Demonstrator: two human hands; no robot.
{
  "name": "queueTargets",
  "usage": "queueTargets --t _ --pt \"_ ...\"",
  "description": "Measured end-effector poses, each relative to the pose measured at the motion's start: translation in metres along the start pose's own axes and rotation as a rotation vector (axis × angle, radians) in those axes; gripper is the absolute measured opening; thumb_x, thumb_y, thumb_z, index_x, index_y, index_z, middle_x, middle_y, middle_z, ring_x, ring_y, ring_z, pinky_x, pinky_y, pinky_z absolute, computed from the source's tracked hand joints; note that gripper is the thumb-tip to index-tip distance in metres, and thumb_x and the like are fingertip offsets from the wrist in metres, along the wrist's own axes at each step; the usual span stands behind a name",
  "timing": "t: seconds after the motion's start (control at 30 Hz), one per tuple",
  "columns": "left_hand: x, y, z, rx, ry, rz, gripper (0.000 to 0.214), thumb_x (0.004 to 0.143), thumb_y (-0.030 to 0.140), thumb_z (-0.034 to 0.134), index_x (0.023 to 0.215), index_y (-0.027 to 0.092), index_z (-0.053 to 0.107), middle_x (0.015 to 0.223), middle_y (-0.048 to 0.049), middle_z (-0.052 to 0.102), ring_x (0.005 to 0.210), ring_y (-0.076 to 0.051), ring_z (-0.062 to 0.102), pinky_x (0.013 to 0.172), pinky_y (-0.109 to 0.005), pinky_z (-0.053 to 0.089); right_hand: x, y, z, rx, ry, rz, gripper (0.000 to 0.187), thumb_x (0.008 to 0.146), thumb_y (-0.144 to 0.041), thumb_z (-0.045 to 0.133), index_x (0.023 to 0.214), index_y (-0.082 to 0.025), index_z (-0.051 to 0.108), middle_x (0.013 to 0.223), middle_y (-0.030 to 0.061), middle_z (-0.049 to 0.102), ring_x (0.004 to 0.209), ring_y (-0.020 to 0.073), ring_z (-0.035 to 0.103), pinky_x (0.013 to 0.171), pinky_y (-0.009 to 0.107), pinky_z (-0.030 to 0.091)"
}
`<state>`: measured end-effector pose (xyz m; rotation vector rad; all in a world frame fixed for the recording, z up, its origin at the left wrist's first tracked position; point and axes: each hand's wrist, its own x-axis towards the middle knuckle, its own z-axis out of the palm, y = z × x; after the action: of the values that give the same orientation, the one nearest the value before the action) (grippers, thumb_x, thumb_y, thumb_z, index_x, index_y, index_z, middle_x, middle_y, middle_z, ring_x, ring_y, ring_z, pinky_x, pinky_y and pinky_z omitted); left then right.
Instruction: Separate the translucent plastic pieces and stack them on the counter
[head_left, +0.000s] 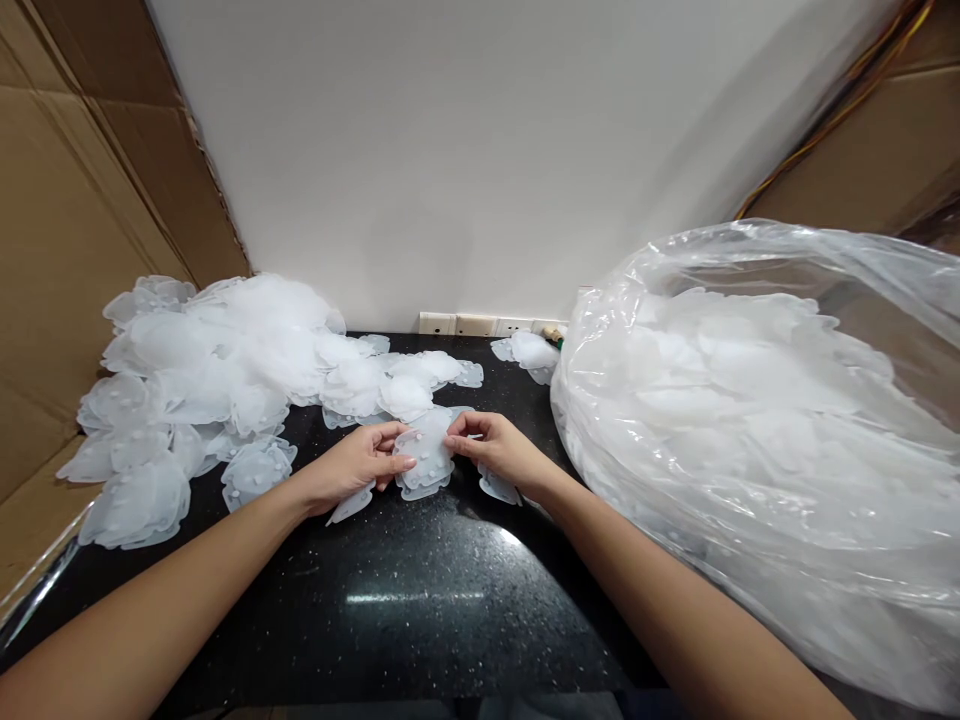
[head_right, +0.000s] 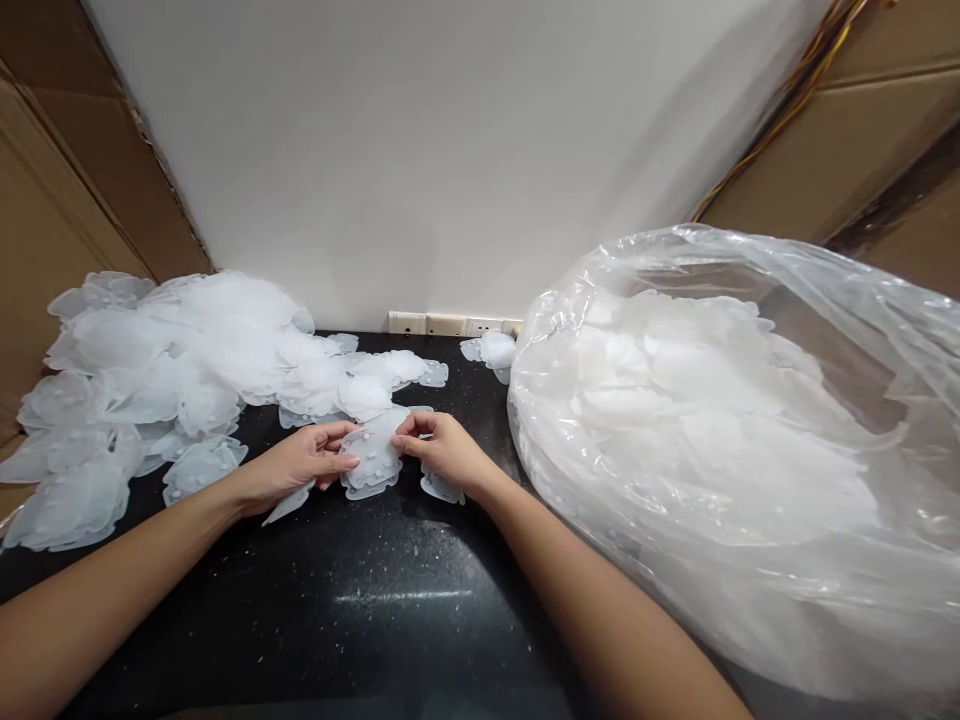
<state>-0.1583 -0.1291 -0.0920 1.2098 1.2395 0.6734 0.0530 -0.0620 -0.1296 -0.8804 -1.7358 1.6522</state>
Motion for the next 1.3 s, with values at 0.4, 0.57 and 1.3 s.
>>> queueTargets --t 0.4,0.57,1.3 --pt "0.000 -0.002 -0.003 0.078 0.008 -0.035 0.037 0.075 0.027 0.060 0.110 0.015 0.064 0.064 0.0062 0.049 0.055 -0.009 0.041 0.058 -0.025 0.031 0.002 0.001 -0.008 0.095 0.075 0.091 0.035 0.064 -0.046 0.076 0.067 -0.018 0.057 0.061 -0.0043 0.051 0.054 0.0089 0.037 0.055 0.026 0.025" --pt "0.000 -0.004 -0.006 0.078 0.005 -0.057 0.044 0.078 0.025 0.057 0.121 0.014 0.059 0.067 0.0057 0.052 0.056 -0.010 0.044 0.061 -0.025 0.033 0.002 -0.001 -0.009 0.208 0.151 0.102 0.032 0.060 -0.039 0.079 0.075 -0.018 0.061 0.062 -0.0045 0.056 0.052 0.0080 0.038 0.053 0.025 0.026" --pt "0.000 -0.006 -0.008 0.079 0.014 -0.108 0.051 0.078 0.021 0.050 0.129 0.012 0.055 0.054 0.0059 0.053 0.055 -0.013 0.044 0.059 -0.026 0.031 0.007 -0.003 -0.023 0.482 0.368 0.074 0.039 0.055 -0.037 0.085 0.075 -0.020 0.056 0.059 -0.0059 0.054 0.043 0.0054 0.035 0.042 0.022 0.024"
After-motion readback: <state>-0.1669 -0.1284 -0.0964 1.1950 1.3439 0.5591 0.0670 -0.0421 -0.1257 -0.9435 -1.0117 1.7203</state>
